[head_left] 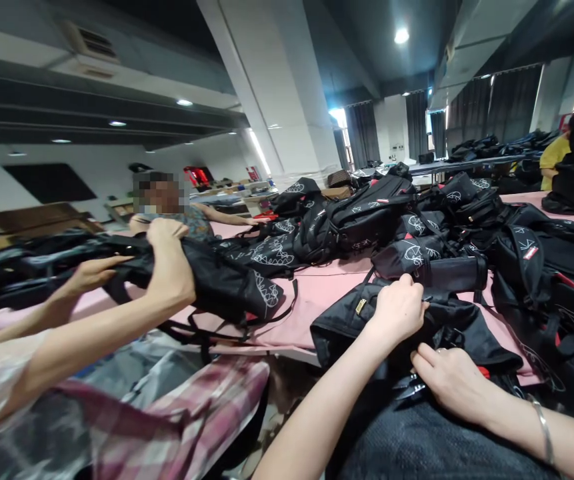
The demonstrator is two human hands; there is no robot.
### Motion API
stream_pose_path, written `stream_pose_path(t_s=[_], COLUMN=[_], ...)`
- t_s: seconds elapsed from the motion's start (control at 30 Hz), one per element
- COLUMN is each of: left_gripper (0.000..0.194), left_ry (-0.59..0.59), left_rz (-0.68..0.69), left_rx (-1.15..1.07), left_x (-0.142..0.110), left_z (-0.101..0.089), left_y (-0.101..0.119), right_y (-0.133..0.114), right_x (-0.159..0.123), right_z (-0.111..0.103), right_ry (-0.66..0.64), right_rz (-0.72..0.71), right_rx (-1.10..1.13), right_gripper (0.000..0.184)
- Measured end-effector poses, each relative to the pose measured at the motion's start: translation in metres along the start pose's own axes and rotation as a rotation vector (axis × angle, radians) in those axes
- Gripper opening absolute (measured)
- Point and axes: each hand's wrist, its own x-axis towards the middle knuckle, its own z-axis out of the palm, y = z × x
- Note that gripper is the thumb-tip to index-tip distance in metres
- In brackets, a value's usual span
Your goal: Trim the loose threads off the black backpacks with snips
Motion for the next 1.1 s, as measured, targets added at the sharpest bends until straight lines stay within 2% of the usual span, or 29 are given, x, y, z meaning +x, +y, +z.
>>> stream_pose_path(t_s=[0.07,0.17,0.2,0.23,0.33,0.4,0.43,0.47,0.53,0.6,0.73,0.8,0.87,0.93,1.0,1.1], left_gripper=[0.008,0.011,0.012,0.015,0.009,0.014,0.021,0.025,0.025,0.020,0.016,0.022,0.028,0.033,0.037,0.036], left_ry=[0.182,0.512,0.580,0.603,0.680,0.792,0.809,0.777,0.617,0.519,0.616,0.628,0.640,0.674,0.710,0.758], left_rz=[-0.032,-0.333,-0.467,-0.529,-0.618,-0.576,-0.497,-0.386,-0.163,-0.047,0.032,0.080,0.116,0.135,0.133,0.111], left_rx=[-0.063,-0.167,-0.207,-0.215,-0.207,-0.198,-0.203,-0.215,-0.245,-0.268,-0.321,-0.351,-0.359,-0.345,-0.333,-0.335], left_x=[0.001,-0.008,-0.015,-0.022,-0.047,-0.058,-0.061,-0.063,-0.065,-0.067,-0.078,-0.088,-0.099,-0.109,-0.118,-0.127], left_z=[0.007,0.023,0.029,0.034,0.041,0.038,0.035,0.031,0.026,0.024,0.030,0.033,0.037,0.040,0.044,0.049], left_y=[-0.016,-0.051,-0.061,-0.070,-0.078,-0.073,-0.069,-0.065,-0.060,-0.058,-0.056,-0.054,-0.053,-0.053,-0.054,-0.057], right_y=[0.001,0.002,0.003,0.003,0.001,0.000,0.000,0.000,0.001,0.003,0.013,0.018,0.022,0.022,0.018,0.008], right_x=[-0.002,-0.004,-0.005,-0.005,-0.005,-0.004,-0.003,-0.003,-0.003,-0.004,-0.008,-0.008,-0.007,-0.005,-0.004,-0.004], right_z=[-0.003,-0.007,-0.008,-0.008,-0.005,-0.003,-0.002,-0.002,-0.002,-0.003,-0.011,-0.017,-0.024,-0.026,-0.024,-0.013], right_ry=[0.009,0.046,0.055,0.061,0.064,0.062,0.059,0.054,0.045,0.042,0.117,0.167,0.149,0.110,0.137,0.305], right_rz=[0.040,0.121,0.135,0.140,0.100,0.059,0.037,0.017,-0.012,-0.023,0.054,0.094,0.068,0.021,0.029,0.046], right_rx=[-0.006,0.040,0.062,0.079,0.090,0.082,0.079,0.075,0.068,0.074,0.150,0.184,0.207,0.223,0.216,0.155], right_gripper=[0.021,0.021,0.020,0.018,0.014,0.013,0.013,0.013,0.014,0.014,0.021,0.038,0.057,0.064,0.055,0.027])
